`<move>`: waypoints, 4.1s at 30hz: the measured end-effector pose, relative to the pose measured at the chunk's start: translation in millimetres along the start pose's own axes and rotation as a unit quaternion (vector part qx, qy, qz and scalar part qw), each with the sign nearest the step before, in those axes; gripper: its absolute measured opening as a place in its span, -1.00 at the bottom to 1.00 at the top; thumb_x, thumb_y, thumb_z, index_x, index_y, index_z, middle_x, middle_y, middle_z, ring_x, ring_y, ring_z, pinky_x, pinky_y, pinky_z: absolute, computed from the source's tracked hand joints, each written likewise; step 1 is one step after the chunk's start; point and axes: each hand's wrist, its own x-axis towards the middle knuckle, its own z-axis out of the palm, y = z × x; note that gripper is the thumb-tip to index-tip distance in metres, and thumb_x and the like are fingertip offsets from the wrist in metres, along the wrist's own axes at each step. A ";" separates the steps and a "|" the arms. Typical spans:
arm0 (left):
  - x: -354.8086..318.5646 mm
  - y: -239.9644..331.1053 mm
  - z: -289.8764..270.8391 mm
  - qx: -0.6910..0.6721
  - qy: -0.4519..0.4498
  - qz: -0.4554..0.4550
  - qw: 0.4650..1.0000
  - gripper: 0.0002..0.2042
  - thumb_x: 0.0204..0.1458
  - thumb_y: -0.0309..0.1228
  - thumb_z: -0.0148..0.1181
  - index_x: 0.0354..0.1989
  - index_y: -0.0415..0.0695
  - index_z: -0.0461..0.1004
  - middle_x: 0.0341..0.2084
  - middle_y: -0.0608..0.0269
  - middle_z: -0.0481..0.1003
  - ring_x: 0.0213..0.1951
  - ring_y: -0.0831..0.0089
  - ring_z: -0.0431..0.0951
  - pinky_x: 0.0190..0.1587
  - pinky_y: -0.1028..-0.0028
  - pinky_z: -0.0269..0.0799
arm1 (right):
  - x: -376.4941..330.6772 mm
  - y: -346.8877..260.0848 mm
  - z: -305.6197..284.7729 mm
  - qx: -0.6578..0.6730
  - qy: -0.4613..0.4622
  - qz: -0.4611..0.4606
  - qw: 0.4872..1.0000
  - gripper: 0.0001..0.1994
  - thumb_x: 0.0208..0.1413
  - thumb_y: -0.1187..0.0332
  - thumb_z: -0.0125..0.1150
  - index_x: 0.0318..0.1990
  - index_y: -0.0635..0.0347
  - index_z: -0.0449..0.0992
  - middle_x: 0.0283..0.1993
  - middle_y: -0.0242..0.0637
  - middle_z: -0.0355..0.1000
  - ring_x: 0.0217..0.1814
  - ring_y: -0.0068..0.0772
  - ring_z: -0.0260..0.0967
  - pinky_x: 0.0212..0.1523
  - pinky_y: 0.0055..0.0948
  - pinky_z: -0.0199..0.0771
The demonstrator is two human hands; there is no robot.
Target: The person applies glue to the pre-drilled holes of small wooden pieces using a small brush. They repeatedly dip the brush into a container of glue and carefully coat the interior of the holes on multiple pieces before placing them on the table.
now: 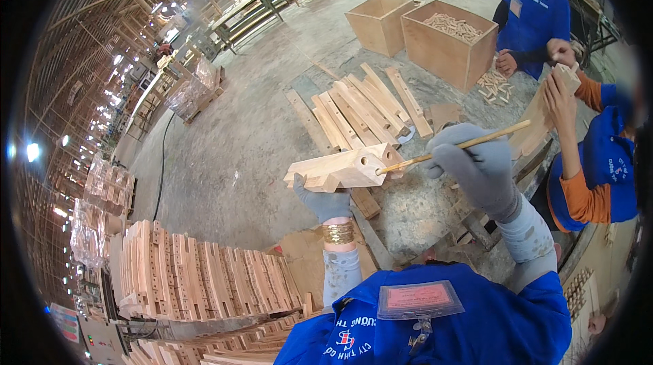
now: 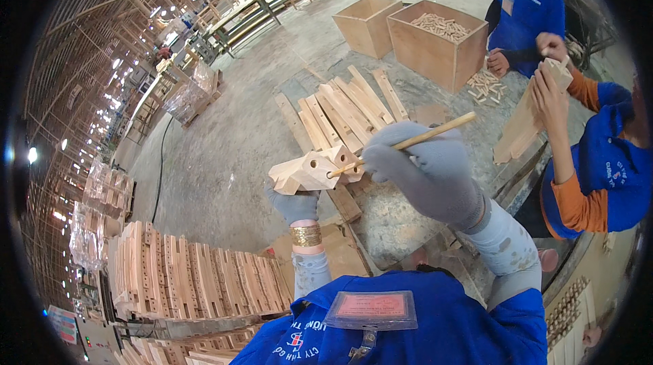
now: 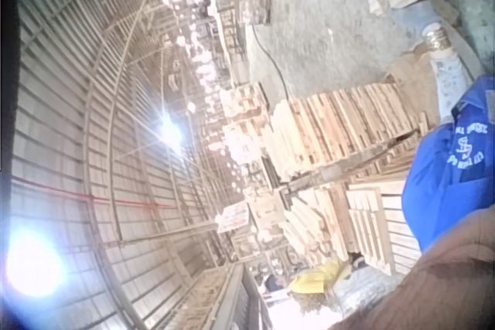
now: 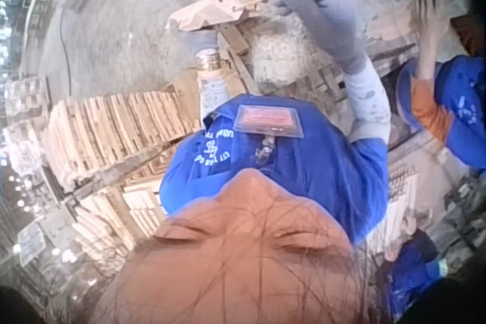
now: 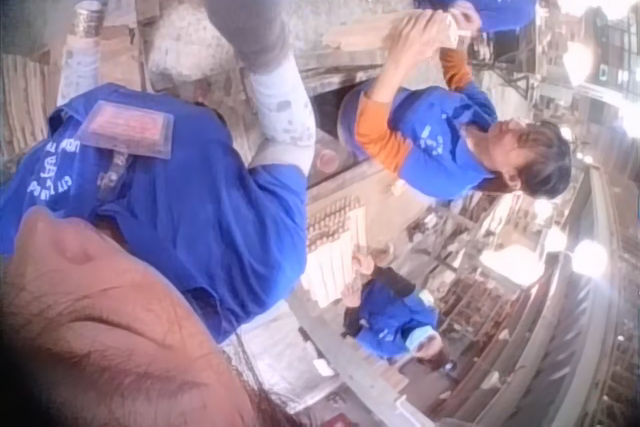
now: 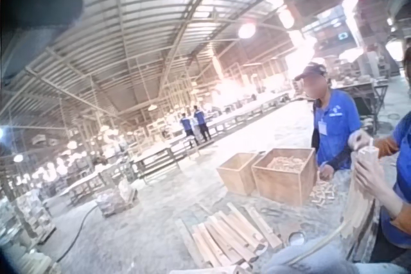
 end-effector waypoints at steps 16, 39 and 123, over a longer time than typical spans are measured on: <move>-2.5 5.3 5.0 -0.007 -0.009 -0.004 1.000 -0.34 -0.10 0.17 -0.14 0.09 -0.04 0.15 0.03 0.07 0.22 0.07 0.11 0.25 0.05 0.03 0.24 | -10.0 3.5 2.9 -0.008 -0.015 -0.075 0.997 -0.96 -0.01 0.56 0.15 -0.39 0.35 0.48 -0.44 -0.25 0.44 -0.48 -0.52 0.40 -0.49 -0.60 0.36; 17.7 -167.0 78.0 0.047 -0.291 -0.302 0.906 -0.18 -0.22 -0.04 0.01 0.20 -0.32 -0.04 -0.01 -0.25 0.26 -0.04 -0.05 0.38 0.02 0.09 0.35 | -82.5 75.1 -107.7 -0.359 0.119 -0.006 0.926 -0.45 -0.17 0.33 0.35 0.03 0.22 0.31 -0.01 -0.03 0.34 0.01 0.02 0.32 0.00 -0.30 0.33; 55.9 -55.7 88.4 0.350 -0.216 0.156 0.898 -0.42 -0.21 -0.40 0.20 0.05 -0.25 0.16 -0.12 0.11 0.31 -0.11 0.36 0.37 -0.09 0.42 0.34 | -95.3 235.9 36.7 -0.258 0.088 -0.008 0.962 -0.65 0.03 0.38 0.09 0.00 0.25 0.36 -0.23 -0.09 0.45 -0.28 -0.12 0.43 -0.29 -0.34 0.44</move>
